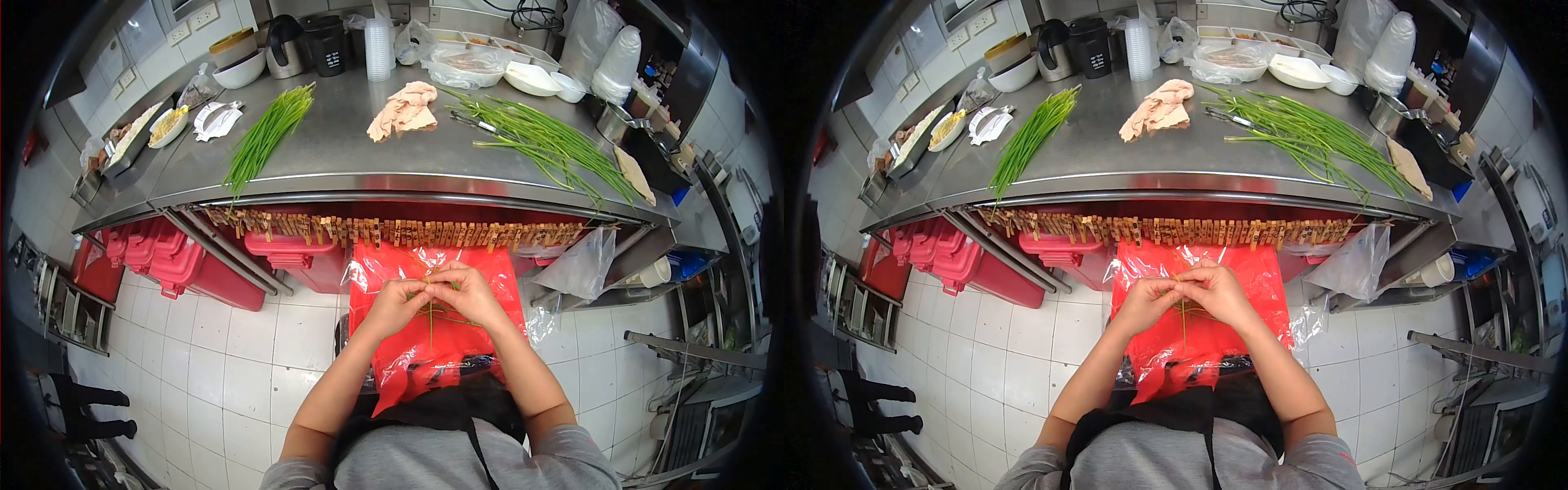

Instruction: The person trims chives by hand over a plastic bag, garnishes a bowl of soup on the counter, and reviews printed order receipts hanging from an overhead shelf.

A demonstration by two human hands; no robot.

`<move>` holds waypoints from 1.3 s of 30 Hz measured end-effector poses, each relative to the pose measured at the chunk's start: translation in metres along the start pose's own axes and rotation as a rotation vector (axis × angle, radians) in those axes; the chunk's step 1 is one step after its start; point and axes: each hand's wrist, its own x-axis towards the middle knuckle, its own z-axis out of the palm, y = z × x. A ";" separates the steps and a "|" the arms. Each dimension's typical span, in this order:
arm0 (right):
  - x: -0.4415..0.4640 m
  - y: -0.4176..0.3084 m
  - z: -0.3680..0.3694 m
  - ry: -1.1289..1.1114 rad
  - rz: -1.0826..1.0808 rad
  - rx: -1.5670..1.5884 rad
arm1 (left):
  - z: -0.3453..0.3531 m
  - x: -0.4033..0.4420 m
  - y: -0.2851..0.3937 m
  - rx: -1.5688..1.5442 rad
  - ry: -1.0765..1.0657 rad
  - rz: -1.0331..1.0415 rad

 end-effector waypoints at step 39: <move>-0.022 0.056 0.012 -0.035 0.114 -0.443 | -0.155 0.043 0.117 0.309 0.638 0.154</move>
